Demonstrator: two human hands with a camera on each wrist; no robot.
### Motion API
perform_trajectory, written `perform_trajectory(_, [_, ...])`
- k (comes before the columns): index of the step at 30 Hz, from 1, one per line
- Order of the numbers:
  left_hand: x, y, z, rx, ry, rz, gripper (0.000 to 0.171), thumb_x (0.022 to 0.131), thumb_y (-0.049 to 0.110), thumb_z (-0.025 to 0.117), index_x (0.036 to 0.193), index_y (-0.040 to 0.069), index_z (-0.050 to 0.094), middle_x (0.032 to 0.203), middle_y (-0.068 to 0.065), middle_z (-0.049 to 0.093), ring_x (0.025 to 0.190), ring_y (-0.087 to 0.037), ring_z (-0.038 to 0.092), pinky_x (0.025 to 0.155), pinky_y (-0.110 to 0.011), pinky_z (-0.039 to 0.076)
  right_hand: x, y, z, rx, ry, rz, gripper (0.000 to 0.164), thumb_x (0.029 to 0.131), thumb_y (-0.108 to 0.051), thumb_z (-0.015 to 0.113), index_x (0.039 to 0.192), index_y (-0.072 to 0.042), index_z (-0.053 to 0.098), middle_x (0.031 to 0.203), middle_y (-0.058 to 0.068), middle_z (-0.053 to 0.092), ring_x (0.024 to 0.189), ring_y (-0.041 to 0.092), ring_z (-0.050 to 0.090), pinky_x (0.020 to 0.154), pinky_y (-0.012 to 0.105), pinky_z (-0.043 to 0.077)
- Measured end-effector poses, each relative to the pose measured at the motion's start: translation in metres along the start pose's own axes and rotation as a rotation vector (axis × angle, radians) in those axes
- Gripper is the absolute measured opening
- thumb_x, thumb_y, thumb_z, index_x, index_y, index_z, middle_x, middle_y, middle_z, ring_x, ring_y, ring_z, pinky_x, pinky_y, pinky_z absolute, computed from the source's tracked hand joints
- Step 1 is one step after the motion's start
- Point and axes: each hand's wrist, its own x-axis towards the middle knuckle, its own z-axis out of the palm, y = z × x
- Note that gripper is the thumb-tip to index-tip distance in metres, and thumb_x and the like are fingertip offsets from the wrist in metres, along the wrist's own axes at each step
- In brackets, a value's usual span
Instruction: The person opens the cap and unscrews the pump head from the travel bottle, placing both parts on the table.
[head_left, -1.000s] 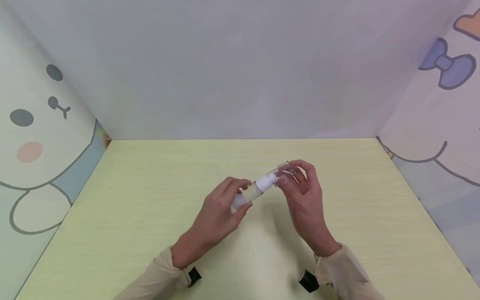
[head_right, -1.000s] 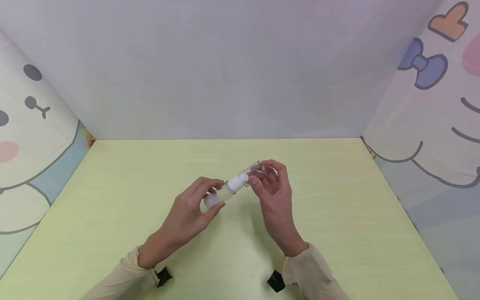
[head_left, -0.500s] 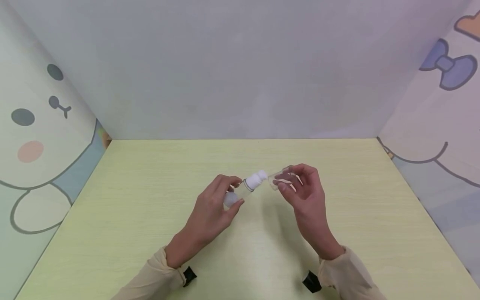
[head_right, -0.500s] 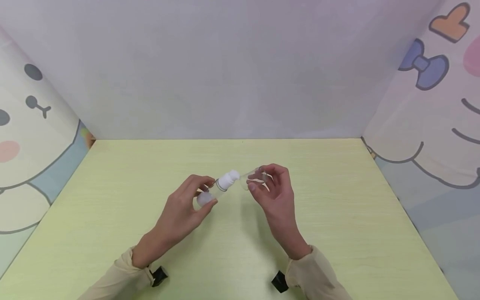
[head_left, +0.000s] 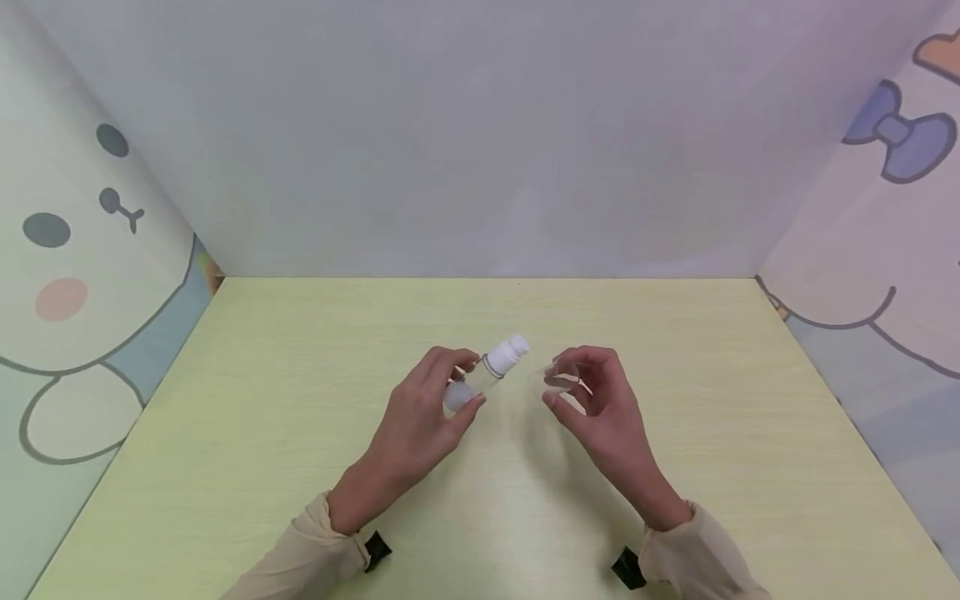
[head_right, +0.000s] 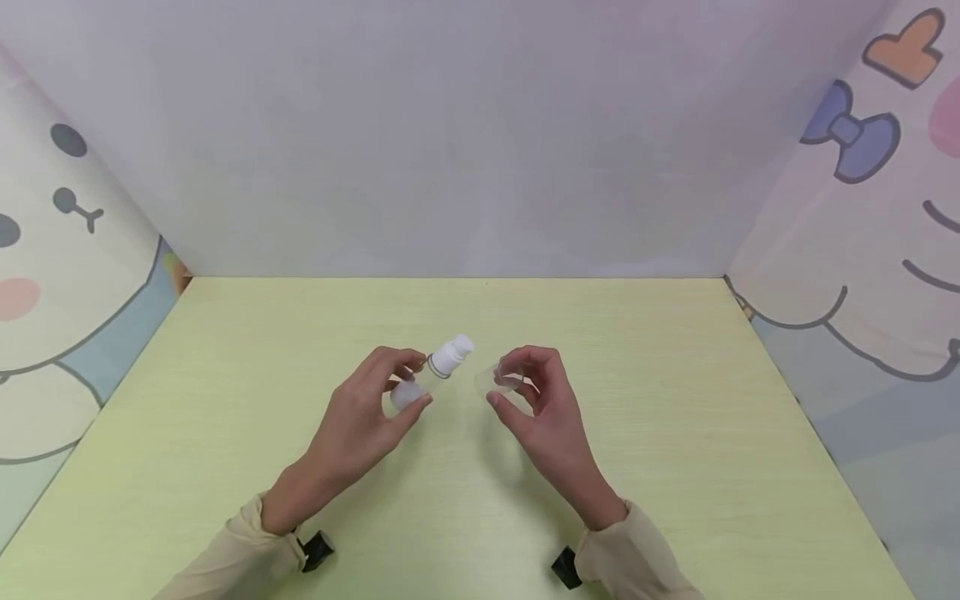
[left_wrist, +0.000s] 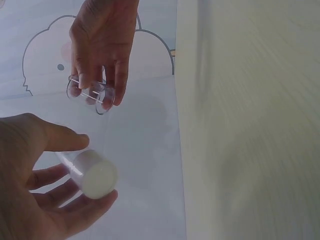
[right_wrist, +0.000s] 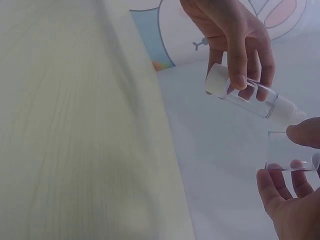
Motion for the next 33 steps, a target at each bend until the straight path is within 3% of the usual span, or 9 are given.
perform_trajectory(9, [0.0, -0.002, -0.001, -0.004, 0.005, 0.003, 0.05, 0.081, 0.008, 0.089, 0.124, 0.007, 0.063, 0.113, -0.005, 0.067, 0.097, -0.017, 0.069, 0.073, -0.03, 0.061, -0.001, 0.011, -0.006, -0.195, 0.035, 0.034, 0.048, 0.085, 0.018, 0.072, 0.125, 0.004, 0.049, 0.121, 0.012, 0.057, 0.108, 0.022, 0.063, 0.096, 0.019, 0.056])
perform_trajectory(13, [0.001, -0.002, -0.001, -0.008, 0.007, 0.005, 0.049, 0.082, 0.008, 0.089, 0.124, 0.007, 0.063, 0.113, -0.006, 0.067, 0.098, -0.017, 0.069, 0.073, -0.03, 0.062, 0.0, 0.014, -0.01, -0.263, 0.051, 0.1, 0.048, 0.086, 0.018, 0.072, 0.125, 0.002, 0.049, 0.122, 0.01, 0.058, 0.111, 0.019, 0.064, 0.097, 0.016, 0.054])
perform_trajectory(17, [0.001, -0.002, -0.001, -0.011, 0.007, 0.003, 0.049, 0.082, 0.008, 0.089, 0.124, 0.007, 0.063, 0.113, -0.006, 0.067, 0.098, -0.017, 0.07, 0.073, -0.03, 0.062, 0.002, 0.018, -0.014, -0.331, 0.056, 0.177, 0.046, 0.087, 0.016, 0.071, 0.124, 0.0, 0.049, 0.123, 0.01, 0.058, 0.114, 0.026, 0.063, 0.098, 0.015, 0.053])
perform_trajectory(25, [0.001, -0.003, -0.001, -0.022, 0.006, 0.001, 0.049, 0.082, 0.008, 0.088, 0.125, 0.007, 0.063, 0.114, -0.005, 0.067, 0.098, -0.017, 0.07, 0.073, -0.03, 0.061, 0.004, 0.027, -0.024, -0.482, -0.029, 0.28, 0.04, 0.09, 0.011, 0.068, 0.122, -0.005, 0.05, 0.123, 0.012, 0.06, 0.124, 0.034, 0.063, 0.108, 0.048, 0.054])
perform_trajectory(33, [0.001, -0.002, -0.001, -0.018, 0.003, -0.003, 0.049, 0.082, 0.009, 0.088, 0.124, 0.007, 0.063, 0.113, -0.005, 0.067, 0.097, -0.017, 0.069, 0.073, -0.03, 0.061, 0.006, 0.033, -0.029, -0.571, -0.094, 0.337, 0.04, 0.089, 0.011, 0.068, 0.121, -0.004, 0.051, 0.124, 0.015, 0.061, 0.124, 0.037, 0.061, 0.107, 0.052, 0.054])
